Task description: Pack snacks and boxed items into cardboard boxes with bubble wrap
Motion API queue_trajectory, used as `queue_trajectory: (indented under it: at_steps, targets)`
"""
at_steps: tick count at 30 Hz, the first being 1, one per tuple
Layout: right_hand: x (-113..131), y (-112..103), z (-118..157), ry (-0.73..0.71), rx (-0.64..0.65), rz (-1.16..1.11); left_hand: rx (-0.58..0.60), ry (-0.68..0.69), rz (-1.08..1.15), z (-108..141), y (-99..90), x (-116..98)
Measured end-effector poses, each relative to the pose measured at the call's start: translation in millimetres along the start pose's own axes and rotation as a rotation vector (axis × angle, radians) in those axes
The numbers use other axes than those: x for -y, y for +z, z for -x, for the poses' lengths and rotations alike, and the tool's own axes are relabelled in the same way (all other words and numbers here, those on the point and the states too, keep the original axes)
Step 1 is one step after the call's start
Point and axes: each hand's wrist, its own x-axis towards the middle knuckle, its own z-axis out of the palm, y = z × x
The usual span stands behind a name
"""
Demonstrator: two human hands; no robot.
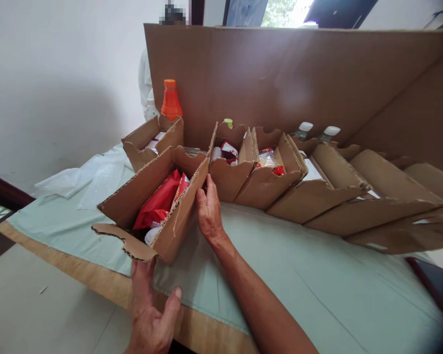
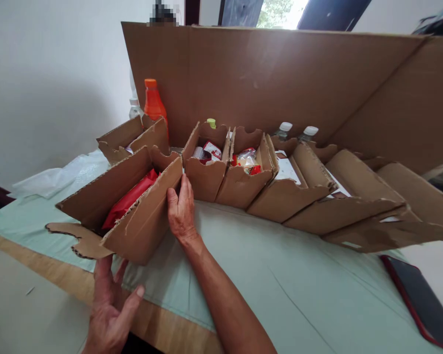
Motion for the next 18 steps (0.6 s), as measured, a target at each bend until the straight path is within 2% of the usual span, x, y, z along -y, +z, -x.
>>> queue_trajectory:
  at_steps: [6,10,14,18]
  targets:
    - [11,1,9,-0.114,0.041,0.138,-0.006,-0.031,0.053,-6,5.9,-2]
    - [5,2,14,-0.148,0.01,0.138,0.04,0.006,0.042,-19,6.7,2]
    - [-22,4,16,-0.039,-0.085,0.085,0.092,0.043,0.009,-51,8.2,5]
    - [-49,5,14,0.079,-0.133,0.066,0.137,0.087,-0.041,-96,23.3,11]
